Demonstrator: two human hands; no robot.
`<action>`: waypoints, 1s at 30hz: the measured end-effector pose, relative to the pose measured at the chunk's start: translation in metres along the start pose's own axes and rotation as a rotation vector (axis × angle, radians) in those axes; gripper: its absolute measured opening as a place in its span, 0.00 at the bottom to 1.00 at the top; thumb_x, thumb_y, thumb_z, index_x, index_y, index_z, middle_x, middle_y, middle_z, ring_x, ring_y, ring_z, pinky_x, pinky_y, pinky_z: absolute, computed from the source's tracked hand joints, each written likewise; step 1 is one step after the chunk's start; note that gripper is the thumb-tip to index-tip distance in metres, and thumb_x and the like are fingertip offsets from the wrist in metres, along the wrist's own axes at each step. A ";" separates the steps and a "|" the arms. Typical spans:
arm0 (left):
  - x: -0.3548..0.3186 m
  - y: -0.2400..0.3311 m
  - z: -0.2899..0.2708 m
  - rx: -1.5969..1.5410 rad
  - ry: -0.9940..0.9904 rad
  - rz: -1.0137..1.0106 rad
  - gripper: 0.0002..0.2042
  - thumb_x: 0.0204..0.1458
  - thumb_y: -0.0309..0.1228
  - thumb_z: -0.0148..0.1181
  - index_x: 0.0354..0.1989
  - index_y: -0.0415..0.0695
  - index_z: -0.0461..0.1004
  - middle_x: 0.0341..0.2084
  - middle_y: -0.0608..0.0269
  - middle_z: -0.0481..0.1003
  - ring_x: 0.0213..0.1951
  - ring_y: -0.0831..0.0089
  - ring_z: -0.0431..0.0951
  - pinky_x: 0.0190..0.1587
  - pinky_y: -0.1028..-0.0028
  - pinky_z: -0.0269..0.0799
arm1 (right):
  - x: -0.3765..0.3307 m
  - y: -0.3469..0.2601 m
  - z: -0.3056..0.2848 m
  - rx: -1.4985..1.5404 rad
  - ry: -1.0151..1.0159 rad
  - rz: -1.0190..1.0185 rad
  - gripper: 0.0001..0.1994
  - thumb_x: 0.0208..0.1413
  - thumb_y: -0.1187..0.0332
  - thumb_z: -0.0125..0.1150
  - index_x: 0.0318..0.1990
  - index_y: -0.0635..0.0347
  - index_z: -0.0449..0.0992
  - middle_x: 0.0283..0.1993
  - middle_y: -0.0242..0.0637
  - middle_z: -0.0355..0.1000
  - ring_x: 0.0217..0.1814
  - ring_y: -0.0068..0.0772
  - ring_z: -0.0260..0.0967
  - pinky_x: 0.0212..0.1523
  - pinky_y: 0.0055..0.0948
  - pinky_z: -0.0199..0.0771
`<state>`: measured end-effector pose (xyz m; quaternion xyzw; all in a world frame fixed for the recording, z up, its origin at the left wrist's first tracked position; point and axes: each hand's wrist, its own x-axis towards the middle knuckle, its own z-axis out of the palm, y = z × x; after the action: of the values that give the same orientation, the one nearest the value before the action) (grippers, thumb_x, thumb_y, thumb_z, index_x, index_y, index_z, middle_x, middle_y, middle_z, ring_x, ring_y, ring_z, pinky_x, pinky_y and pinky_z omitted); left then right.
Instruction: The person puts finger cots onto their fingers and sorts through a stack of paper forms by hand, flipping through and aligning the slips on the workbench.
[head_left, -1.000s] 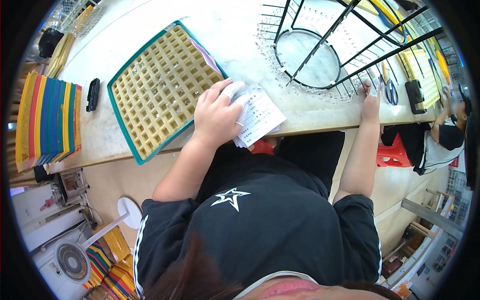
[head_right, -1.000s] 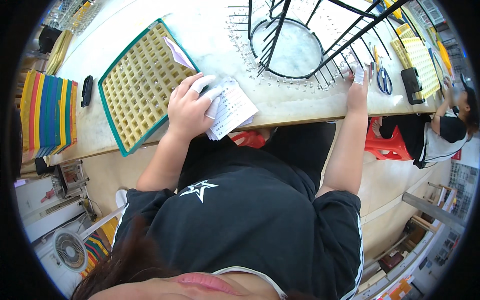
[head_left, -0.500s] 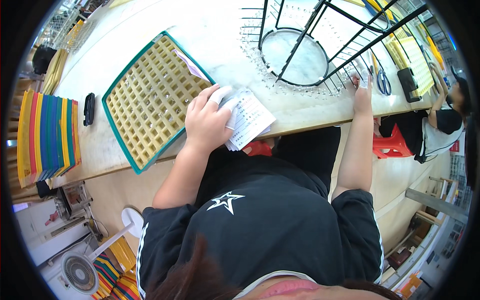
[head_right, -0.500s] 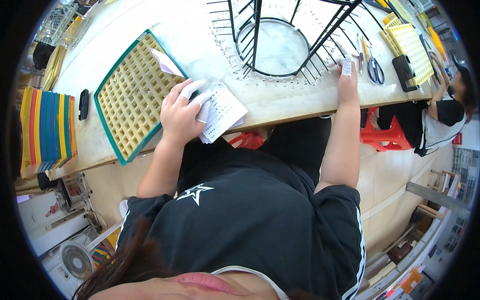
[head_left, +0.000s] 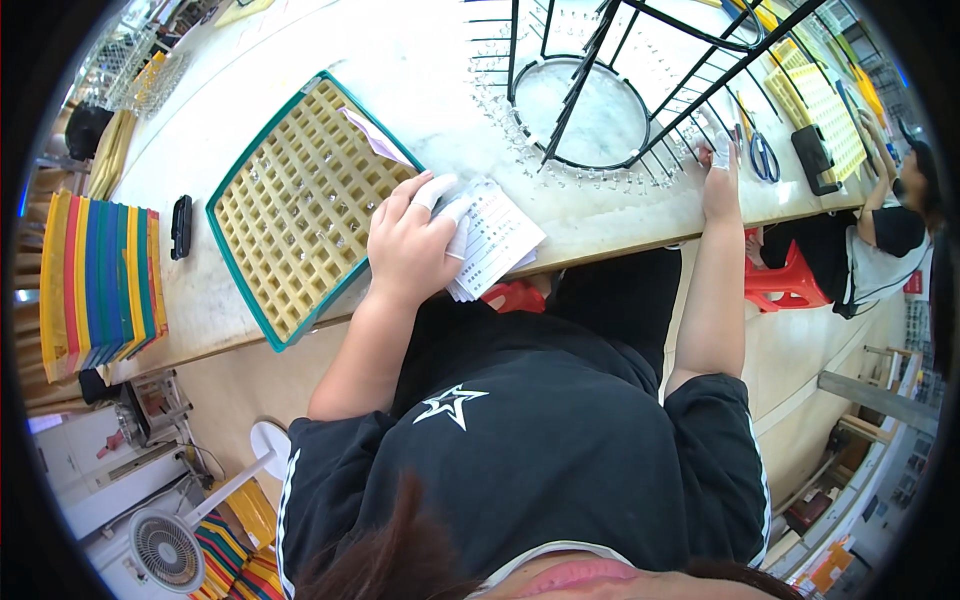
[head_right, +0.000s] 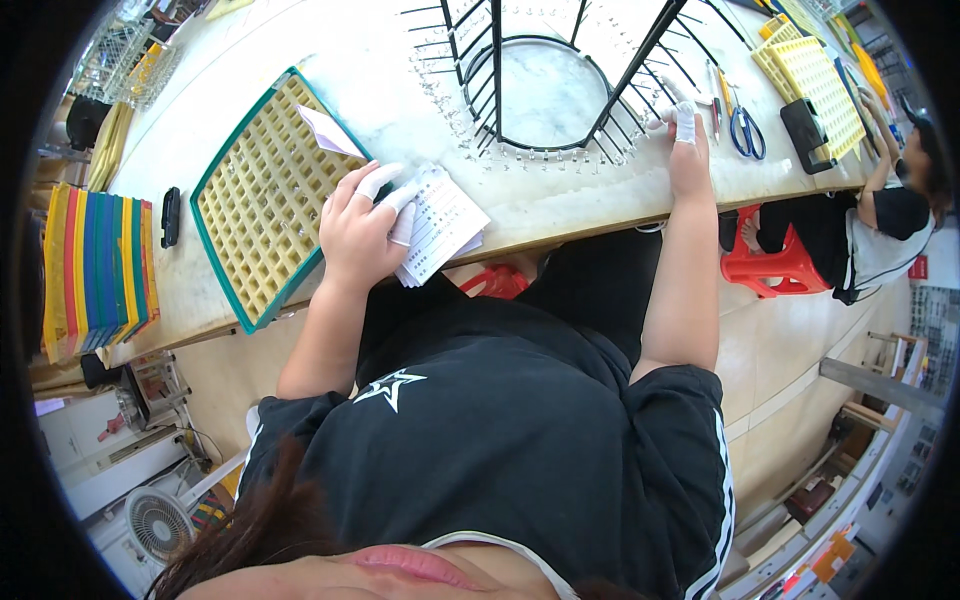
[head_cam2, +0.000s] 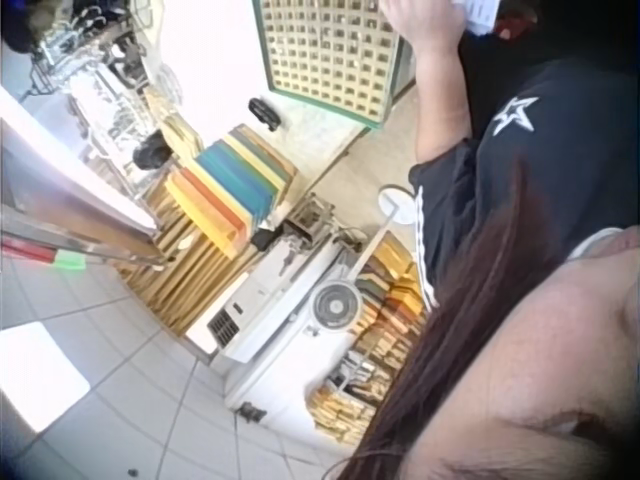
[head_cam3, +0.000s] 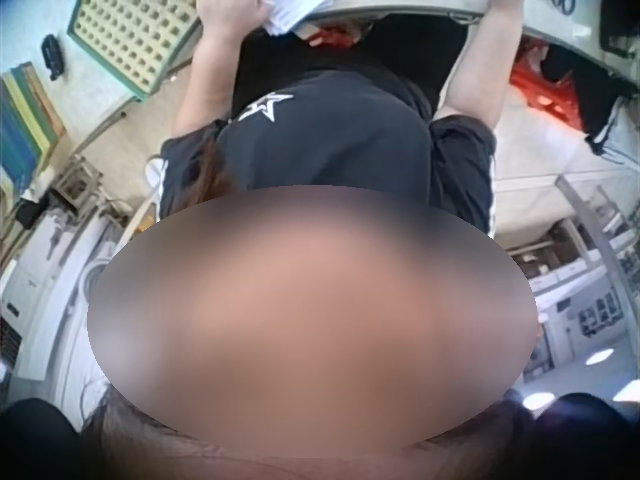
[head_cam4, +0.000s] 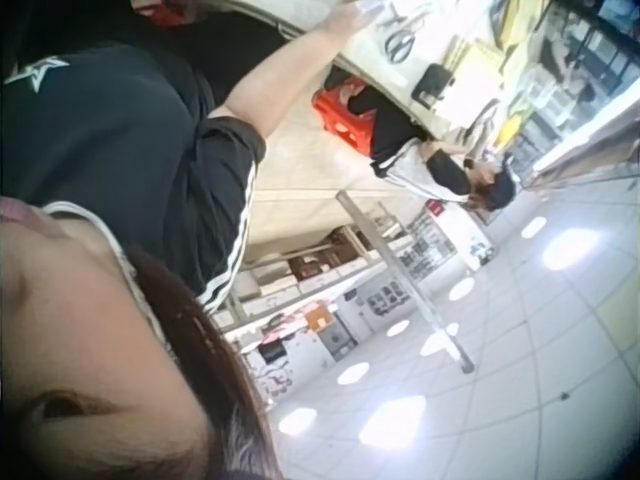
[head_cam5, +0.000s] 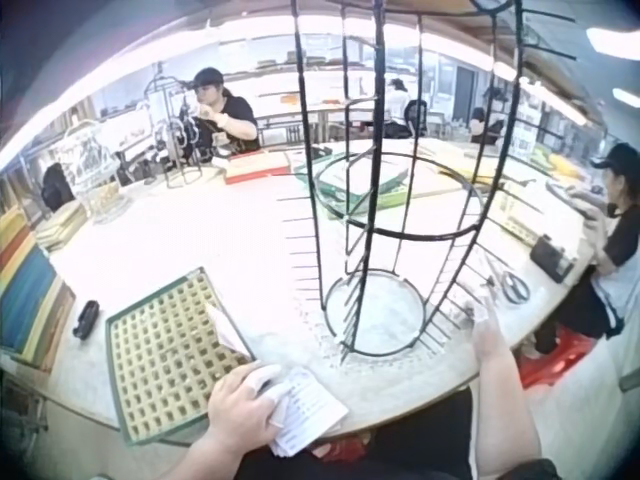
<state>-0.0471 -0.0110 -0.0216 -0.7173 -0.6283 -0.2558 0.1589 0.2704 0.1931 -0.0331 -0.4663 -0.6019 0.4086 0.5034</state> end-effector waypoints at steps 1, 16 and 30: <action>-0.001 0.000 0.000 0.002 -0.001 -0.001 0.06 0.39 0.31 0.58 0.28 0.50 0.78 0.38 0.66 0.73 0.47 0.64 0.69 0.44 0.66 0.65 | -0.002 -0.007 0.004 -0.014 0.006 0.005 0.20 0.62 0.58 0.36 0.47 0.65 0.68 0.26 0.25 0.55 0.32 0.20 0.59 0.40 0.20 0.58; 0.001 0.002 -0.002 0.007 -0.012 -0.002 0.07 0.39 0.30 0.58 0.29 0.50 0.78 0.39 0.65 0.73 0.48 0.64 0.69 0.45 0.66 0.65 | 0.009 0.025 -0.012 -0.023 0.011 -0.056 0.20 0.62 0.58 0.34 0.50 0.63 0.67 0.27 0.24 0.60 0.29 0.18 0.51 0.35 0.18 0.53; 0.000 0.001 0.002 -0.010 0.027 0.006 0.05 0.37 0.31 0.57 0.23 0.47 0.76 0.38 0.62 0.73 0.48 0.64 0.68 0.45 0.65 0.64 | 0.010 0.017 -0.011 -0.062 0.028 -0.020 0.18 0.61 0.57 0.37 0.33 0.60 0.69 0.25 0.24 0.57 0.28 0.19 0.49 0.34 0.19 0.51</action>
<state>-0.0460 -0.0102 -0.0233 -0.7165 -0.6227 -0.2681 0.1642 0.2829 0.2068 -0.0456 -0.4814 -0.6116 0.3782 0.5011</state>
